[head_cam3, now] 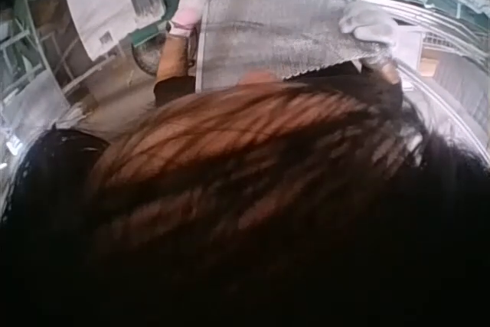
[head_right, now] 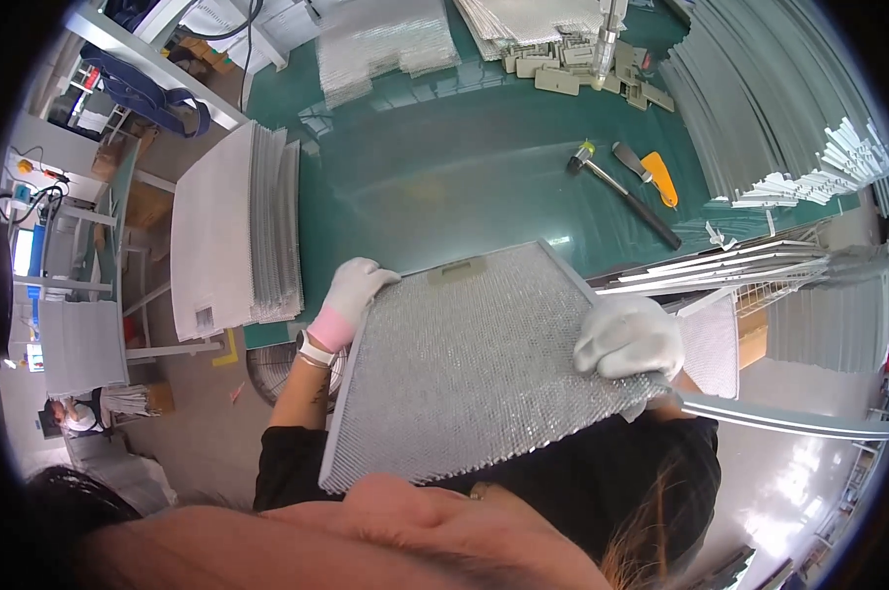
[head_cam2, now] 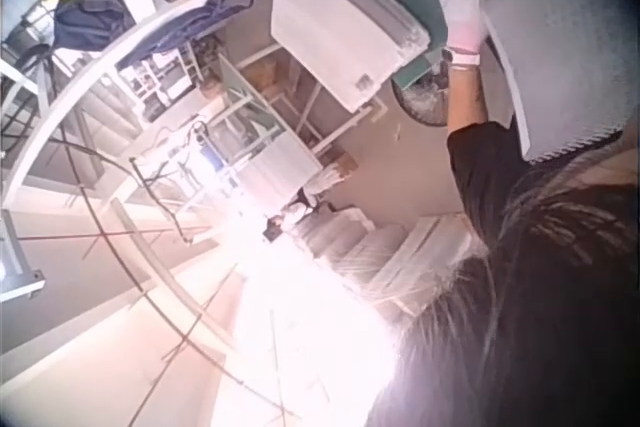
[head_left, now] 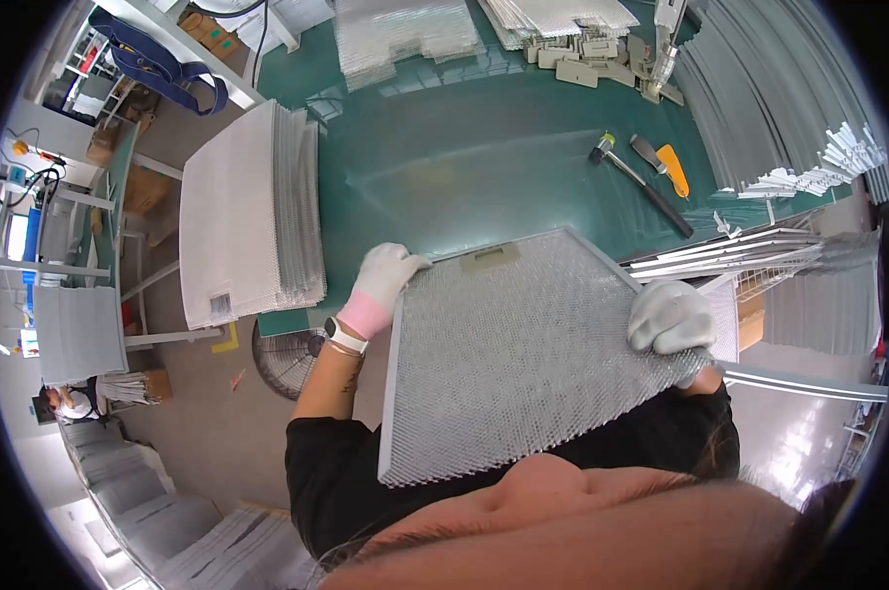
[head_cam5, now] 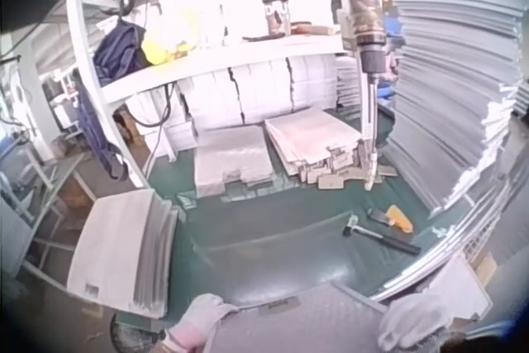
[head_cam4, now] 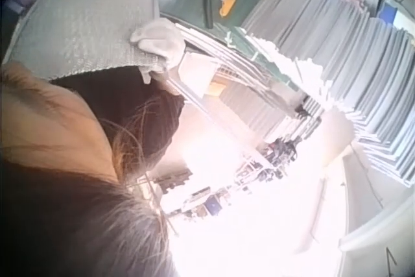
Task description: Assembling mesh filter components into frames using manual assembly and a power drill.
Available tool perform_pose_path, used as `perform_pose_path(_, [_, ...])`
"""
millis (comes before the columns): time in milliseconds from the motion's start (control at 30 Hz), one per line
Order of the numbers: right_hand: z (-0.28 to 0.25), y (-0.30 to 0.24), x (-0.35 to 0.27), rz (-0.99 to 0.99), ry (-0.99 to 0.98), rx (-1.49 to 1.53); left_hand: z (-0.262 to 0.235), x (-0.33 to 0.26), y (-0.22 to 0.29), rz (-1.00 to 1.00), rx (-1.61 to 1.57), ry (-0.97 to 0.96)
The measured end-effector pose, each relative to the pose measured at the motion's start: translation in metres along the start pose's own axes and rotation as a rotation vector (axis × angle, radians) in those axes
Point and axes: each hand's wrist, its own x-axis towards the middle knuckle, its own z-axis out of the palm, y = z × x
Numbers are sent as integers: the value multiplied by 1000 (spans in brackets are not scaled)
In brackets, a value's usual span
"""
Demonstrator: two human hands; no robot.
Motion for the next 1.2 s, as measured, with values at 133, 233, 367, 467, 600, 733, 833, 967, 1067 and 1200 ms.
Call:
perform_pose_path(133, [-5, 19, 4, 13, 123, -6, -17, -13, 8, -6, -136, 142])
perform_pose_path(233, [-16, 26, 42, 55, 149, -251, -86, -37, 40, 440, -565, 237])
perform_pose_path(367, [-36, 54, 73, 362, 408, -284, -108, -14, 62, 657, -689, 989])
perform_pose_path(467, [-40, 71, 86, 336, 394, -169, -105, 7, 58, 323, -835, 1356])
perform_pose_path(600, [-35, 77, 81, 240, 407, -236, -99, 11, 60, 311, -890, 1391])
perform_pose_path(733, [-17, 73, 92, 206, 615, -339, -96, 17, 61, 350, -873, 1384])
perform_pose_path(833, [-10, 74, 101, 47, 714, -340, -99, 21, 62, 314, -872, 1394])
perform_pose_path(967, [-11, 63, 115, 54, 427, -333, -100, 22, 51, 202, -931, 1394])
perform_pose_path(1067, [-34, 37, 125, 50, 103, -793, -97, 22, 46, 188, -981, 1353])
perform_pose_path(1200, [-61, 0, 151, 64, -255, -1047, -91, 23, 48, 217, -1041, 1362])
